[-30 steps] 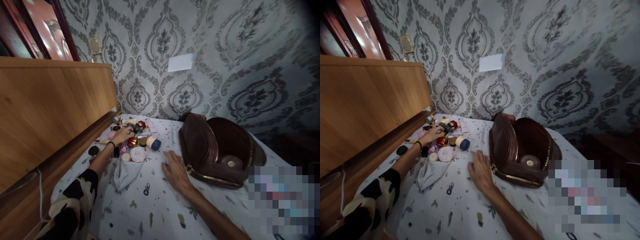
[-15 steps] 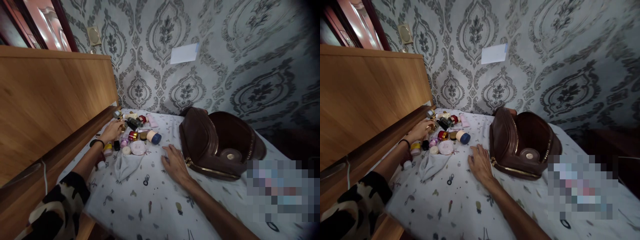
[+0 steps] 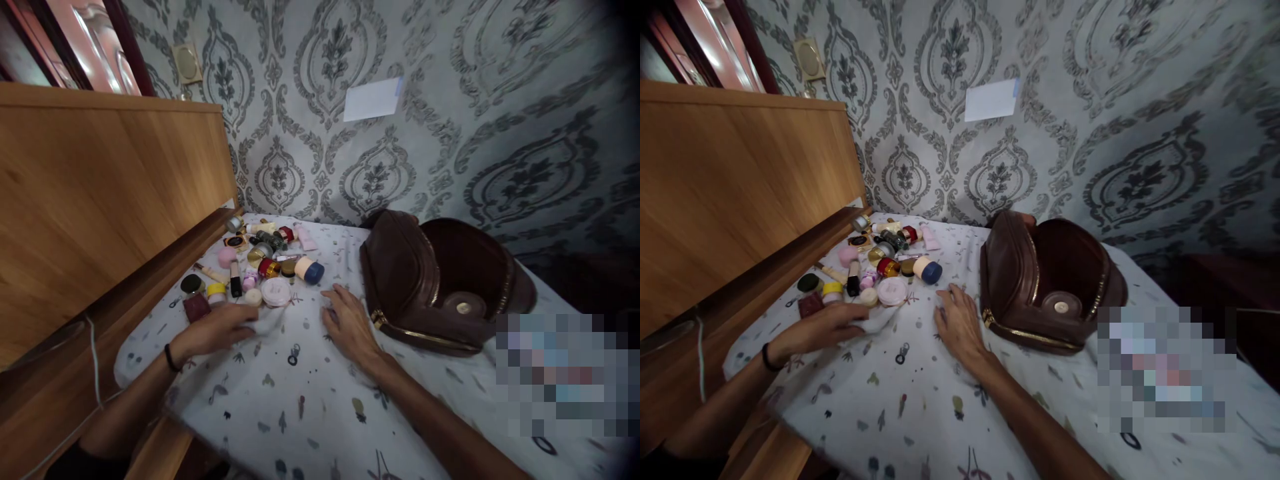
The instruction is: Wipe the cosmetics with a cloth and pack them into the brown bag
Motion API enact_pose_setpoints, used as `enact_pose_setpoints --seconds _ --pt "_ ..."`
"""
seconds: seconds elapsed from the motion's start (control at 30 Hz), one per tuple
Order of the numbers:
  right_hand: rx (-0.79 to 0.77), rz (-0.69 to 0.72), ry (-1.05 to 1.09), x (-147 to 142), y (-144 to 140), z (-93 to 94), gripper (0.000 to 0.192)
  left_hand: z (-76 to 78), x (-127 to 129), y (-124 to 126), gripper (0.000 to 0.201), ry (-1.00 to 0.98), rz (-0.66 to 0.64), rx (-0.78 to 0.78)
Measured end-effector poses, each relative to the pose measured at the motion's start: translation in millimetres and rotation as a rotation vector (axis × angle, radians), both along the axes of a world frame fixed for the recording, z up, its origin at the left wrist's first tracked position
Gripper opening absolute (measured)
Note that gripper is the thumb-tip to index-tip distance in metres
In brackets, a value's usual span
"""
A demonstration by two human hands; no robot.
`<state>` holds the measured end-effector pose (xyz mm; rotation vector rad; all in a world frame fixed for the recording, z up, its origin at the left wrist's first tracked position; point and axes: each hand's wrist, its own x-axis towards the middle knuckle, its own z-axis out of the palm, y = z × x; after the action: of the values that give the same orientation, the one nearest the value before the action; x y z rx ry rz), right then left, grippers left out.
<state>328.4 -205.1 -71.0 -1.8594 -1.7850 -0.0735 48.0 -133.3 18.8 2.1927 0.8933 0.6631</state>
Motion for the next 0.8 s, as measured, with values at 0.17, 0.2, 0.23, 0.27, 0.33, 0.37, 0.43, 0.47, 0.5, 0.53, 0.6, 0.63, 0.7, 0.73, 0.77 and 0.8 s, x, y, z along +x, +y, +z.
enact_pose_setpoints --seconds 0.17,0.2,0.23,0.27,0.33,0.37,0.43,0.47,0.5,0.53,0.6,0.63,0.7,0.73,0.77,0.8 --pt "0.103 0.085 0.011 -2 10 3.6 0.035 28.7 -5 34 0.021 -0.393 0.152 -0.139" --pt "0.117 0.100 0.007 -4 15 7.7 0.035 30.0 -4 43 0.021 -0.510 0.245 -0.145" --pt "0.132 0.116 0.005 -7 21 13.3 0.036 29.6 -1 52 0.022 -0.607 0.321 -0.150" --pt "0.145 0.135 0.004 -12 28 20.0 0.035 27.6 2 61 0.024 -0.683 0.377 -0.150" --pt "0.166 0.179 0.002 -25 44 35.0 0.034 19.9 10 75 0.025 -0.743 0.411 -0.156" --pt "0.166 0.205 -0.005 -33 53 42.2 0.033 15.0 15 81 0.023 -0.753 0.402 -0.171" --pt "0.141 0.251 -0.036 -50 70 53.4 0.033 4.7 25 86 0.019 -0.768 0.365 -0.219" --pt "0.114 0.264 -0.043 -59 78 56.8 0.035 0.1 29 86 0.018 -0.778 0.343 -0.249" --pt "0.077 0.262 -0.037 -66 85 58.7 0.038 -3.7 32 85 0.019 -0.789 0.321 -0.280" --pt "0.031 0.255 -0.021 -72 91 59.1 0.042 -6.5 34 83 0.020 -0.801 0.302 -0.310" --pt "-0.057 0.244 0.015 -80 100 57.2 0.048 -9.0 33 80 0.023 -0.837 0.284 -0.359" --pt "-0.086 0.241 0.027 -81 102 55.4 0.048 -8.8 31 79 0.024 -0.864 0.290 -0.372" --pt "-0.090 0.237 0.036 -78 102 51.9 0.041 -6.4 22 81 0.027 -0.937 0.327 -0.376" --pt "-0.074 0.231 0.038 -76 101 50.5 0.037 -4.8 18 83 0.029 -0.980 0.353 -0.370" --pt "-0.060 0.221 0.041 -73 99 49.4 0.034 -3.4 12 85 0.030 -1.024 0.381 -0.364" --pt "-0.052 0.214 0.043 -70 97 48.8 0.033 -2.3 7 89 0.031 -1.065 0.408 -0.358"
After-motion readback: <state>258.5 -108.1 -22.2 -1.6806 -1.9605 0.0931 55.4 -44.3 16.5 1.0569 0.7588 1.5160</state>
